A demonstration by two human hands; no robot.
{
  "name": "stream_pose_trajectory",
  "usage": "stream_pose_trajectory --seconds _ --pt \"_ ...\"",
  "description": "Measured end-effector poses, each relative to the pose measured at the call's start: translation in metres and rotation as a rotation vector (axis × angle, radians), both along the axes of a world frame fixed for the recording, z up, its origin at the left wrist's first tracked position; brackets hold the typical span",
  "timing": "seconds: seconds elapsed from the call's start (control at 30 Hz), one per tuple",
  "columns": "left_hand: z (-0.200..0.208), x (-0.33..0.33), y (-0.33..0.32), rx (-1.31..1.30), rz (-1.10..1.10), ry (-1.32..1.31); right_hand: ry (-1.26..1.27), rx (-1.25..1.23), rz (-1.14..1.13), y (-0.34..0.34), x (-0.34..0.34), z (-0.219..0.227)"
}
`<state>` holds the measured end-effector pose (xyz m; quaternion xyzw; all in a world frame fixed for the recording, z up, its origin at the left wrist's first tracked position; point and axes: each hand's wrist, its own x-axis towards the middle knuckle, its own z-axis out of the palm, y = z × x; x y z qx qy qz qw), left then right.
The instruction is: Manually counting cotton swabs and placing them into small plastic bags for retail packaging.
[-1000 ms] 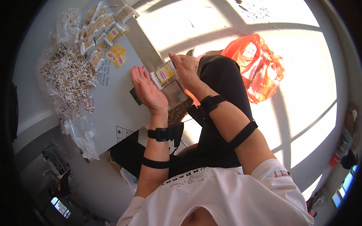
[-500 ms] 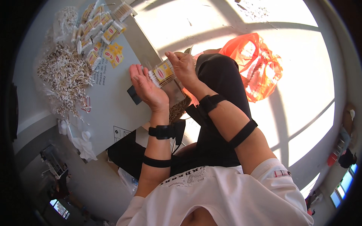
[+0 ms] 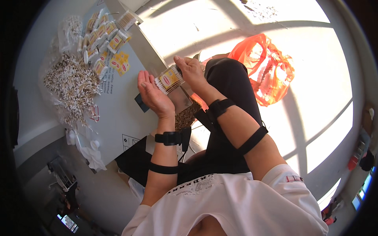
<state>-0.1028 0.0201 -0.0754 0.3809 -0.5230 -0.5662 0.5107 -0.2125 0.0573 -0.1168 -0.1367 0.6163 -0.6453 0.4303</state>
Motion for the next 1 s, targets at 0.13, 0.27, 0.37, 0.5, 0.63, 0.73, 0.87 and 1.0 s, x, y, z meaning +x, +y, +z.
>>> stream_pose_trajectory --seconds 0.13,0.27,0.37,0.5,0.63,0.73,0.87,1.0 --pt "-0.001 -0.002 0.001 0.021 -0.004 0.046 0.005 -0.047 -0.030 0.006 -0.010 0.001" --pt "-0.001 0.008 -0.002 0.070 -0.034 0.079 1.173 -0.066 0.186 0.012 -0.020 0.066" --pt "0.002 0.006 -0.001 0.083 -0.042 0.100 1.422 -0.026 0.573 0.011 -0.024 0.072" --pt "0.002 0.004 0.000 0.105 -0.027 0.142 1.426 -0.053 0.770 0.005 -0.032 0.073" --pt "0.001 0.004 0.000 0.102 -0.027 0.139 1.416 -0.140 0.748 0.000 -0.026 0.062" --pt "0.001 0.004 0.001 0.098 -0.037 0.144 1.372 -0.165 0.770 -0.003 -0.020 0.061" --pt "0.001 0.006 0.001 0.117 -0.062 0.149 1.357 -0.131 0.765 -0.002 -0.016 0.061" --pt "0.001 0.009 -0.002 0.113 -0.074 0.178 1.362 -0.124 0.774 -0.001 -0.016 0.063"
